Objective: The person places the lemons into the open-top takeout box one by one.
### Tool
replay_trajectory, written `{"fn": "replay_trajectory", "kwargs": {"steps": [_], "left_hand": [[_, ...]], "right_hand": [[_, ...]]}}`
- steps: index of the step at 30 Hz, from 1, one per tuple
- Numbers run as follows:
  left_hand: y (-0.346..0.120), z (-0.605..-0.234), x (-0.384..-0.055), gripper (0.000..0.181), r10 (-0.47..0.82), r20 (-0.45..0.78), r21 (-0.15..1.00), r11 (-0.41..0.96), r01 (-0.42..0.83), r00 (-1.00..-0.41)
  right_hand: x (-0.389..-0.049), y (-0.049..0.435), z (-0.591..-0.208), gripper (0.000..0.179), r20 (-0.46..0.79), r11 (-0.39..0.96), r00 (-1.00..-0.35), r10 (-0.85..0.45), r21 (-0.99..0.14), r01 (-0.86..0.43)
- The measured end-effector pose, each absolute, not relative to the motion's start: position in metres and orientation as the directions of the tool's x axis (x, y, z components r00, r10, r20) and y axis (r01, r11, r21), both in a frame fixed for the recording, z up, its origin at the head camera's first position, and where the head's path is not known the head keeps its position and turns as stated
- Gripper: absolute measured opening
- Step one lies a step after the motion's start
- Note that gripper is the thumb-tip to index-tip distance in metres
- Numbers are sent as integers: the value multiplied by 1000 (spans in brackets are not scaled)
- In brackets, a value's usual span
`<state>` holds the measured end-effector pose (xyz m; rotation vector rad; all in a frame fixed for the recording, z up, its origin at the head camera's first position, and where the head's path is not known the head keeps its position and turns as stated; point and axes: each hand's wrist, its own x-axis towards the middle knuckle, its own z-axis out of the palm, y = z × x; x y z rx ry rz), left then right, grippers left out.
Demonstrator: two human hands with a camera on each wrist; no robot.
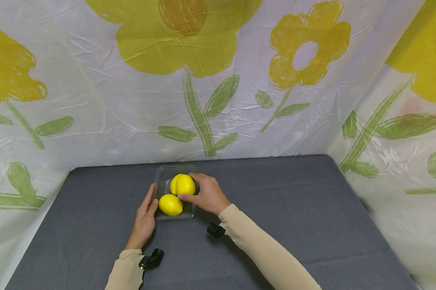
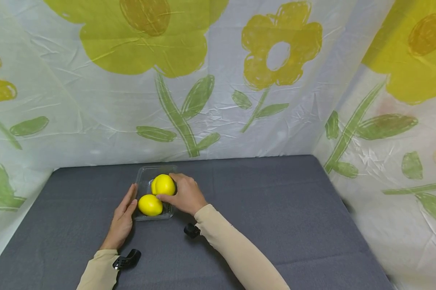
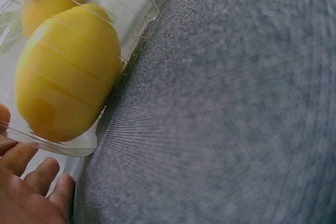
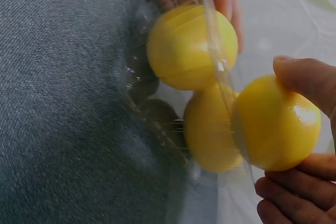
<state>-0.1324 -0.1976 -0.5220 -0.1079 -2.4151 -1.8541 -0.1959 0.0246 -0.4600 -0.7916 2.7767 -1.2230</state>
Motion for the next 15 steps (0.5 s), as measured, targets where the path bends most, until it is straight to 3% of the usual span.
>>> {"fn": "replay_trajectory", "kwargs": {"steps": [15], "left_hand": [[-198, -523, -133, 56, 12, 138, 962, 235, 137, -990]], "right_hand": [[-193, 19, -459, 74, 173, 629, -869, -464, -626, -461]]}}
